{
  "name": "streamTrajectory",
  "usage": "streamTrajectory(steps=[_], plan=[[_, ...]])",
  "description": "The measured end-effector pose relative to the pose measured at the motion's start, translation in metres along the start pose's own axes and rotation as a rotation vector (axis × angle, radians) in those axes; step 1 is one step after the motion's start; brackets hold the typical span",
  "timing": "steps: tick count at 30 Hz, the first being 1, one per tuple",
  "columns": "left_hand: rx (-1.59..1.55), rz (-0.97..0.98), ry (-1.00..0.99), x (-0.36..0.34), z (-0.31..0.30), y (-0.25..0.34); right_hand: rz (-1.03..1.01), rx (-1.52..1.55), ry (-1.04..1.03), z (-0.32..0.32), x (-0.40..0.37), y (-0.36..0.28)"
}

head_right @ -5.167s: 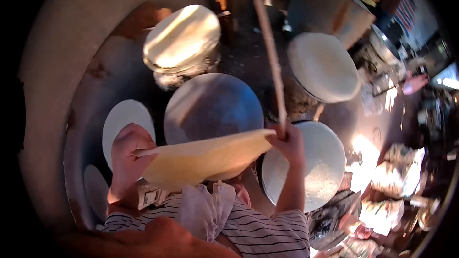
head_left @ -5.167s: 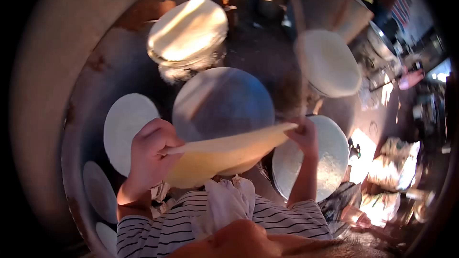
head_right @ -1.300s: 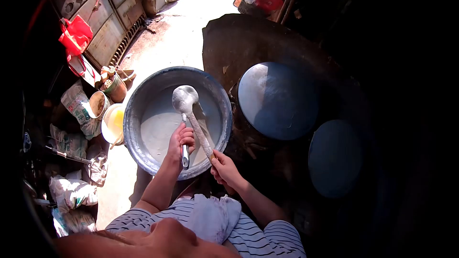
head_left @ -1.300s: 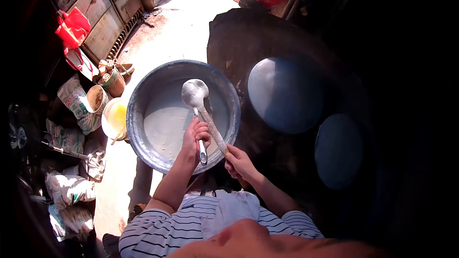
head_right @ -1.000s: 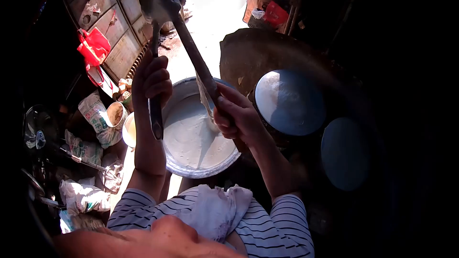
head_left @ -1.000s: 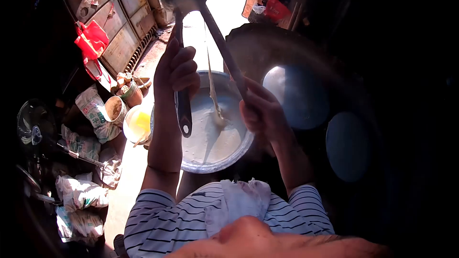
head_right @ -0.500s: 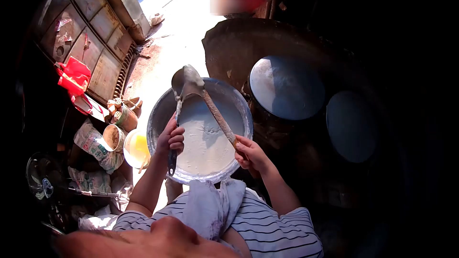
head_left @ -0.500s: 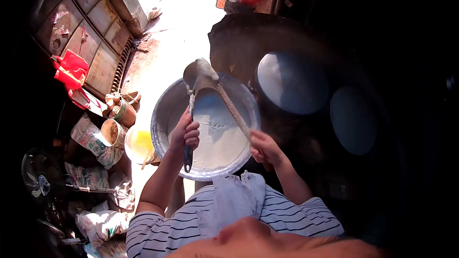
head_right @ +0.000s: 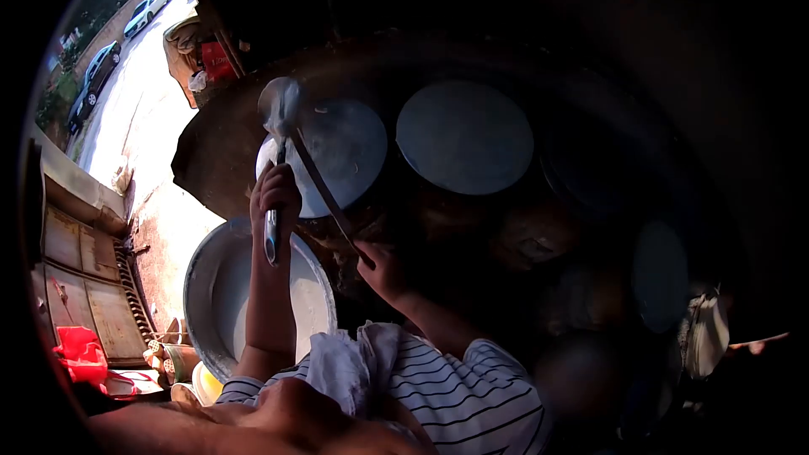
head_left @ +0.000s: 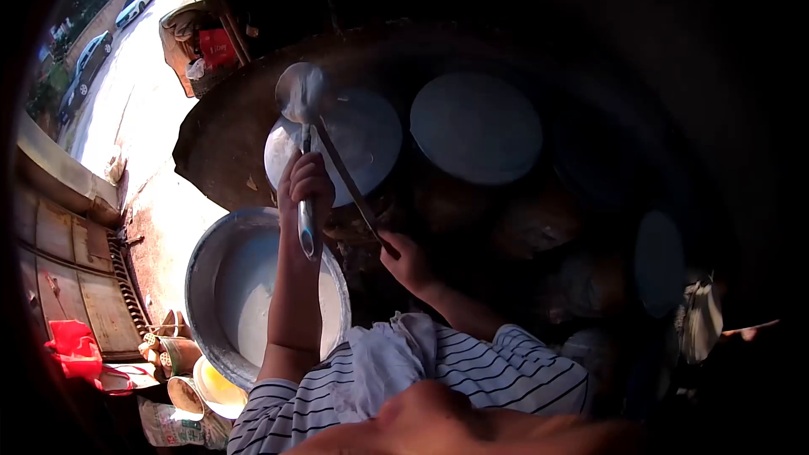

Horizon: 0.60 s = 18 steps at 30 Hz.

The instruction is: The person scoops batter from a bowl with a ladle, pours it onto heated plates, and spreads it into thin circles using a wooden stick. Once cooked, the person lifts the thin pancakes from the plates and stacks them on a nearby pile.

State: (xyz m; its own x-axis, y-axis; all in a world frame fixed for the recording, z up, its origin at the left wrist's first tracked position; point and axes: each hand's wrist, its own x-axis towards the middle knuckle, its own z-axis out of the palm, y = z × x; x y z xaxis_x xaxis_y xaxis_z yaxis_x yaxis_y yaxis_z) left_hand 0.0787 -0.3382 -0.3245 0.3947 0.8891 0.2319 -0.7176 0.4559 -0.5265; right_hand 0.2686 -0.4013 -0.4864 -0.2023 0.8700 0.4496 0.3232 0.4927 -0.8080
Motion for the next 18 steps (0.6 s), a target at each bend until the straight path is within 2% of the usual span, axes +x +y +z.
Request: streamTrajectory(steps=[1, 2, 3, 5, 6, 7, 10, 12, 14, 15, 18], plan=[[0.14, -0.07, 0.032, 0.009, -0.012, 0.012, 0.008, -0.019, -0.013, -0.021, -0.019, 0.025], [0.215, -0.042, 0.074, 0.017, -0.021, 0.018, 0.051, 0.032, -0.049, -0.048, -0.025, 0.037], [0.178, -0.062, 0.115, 0.031, -0.031, 0.031, 0.496, 0.262, -0.059, -0.076, -0.003, 0.034], [-0.015, -0.014, 0.282, 0.045, -0.041, 0.039, 0.935, 0.561, -0.024, -0.08, 0.024, 0.031], [-0.006, -0.044, 0.346, 0.057, -0.052, 0.047, 0.804, 0.594, 0.035, -0.077, 0.051, 0.06], [0.089, -0.041, 0.368, 0.068, -0.069, 0.064, 0.784, 0.55, 0.091, -0.06, 0.061, 0.076], [0.412, 0.044, 0.411, 0.076, -0.104, 0.085, 0.866, 0.663, 0.156, -0.027, 0.067, 0.103], [0.913, 0.125, 0.598, 0.076, -0.113, 0.096, 0.852, 0.619, 0.206, -0.015, 0.061, 0.103], [1.27, 0.173, 0.819, 0.092, -0.11, 0.092, 0.899, 0.614, 0.216, -0.01, 0.062, 0.093], [1.456, 0.178, 0.927, 0.096, -0.105, 0.094, 0.772, 0.48, 0.197, 0.0, 0.068, 0.096], [1.828, 0.204, 0.943, 0.119, -0.109, 0.123, 0.457, 0.057, 0.239, 0.03, 0.126, 0.098]])
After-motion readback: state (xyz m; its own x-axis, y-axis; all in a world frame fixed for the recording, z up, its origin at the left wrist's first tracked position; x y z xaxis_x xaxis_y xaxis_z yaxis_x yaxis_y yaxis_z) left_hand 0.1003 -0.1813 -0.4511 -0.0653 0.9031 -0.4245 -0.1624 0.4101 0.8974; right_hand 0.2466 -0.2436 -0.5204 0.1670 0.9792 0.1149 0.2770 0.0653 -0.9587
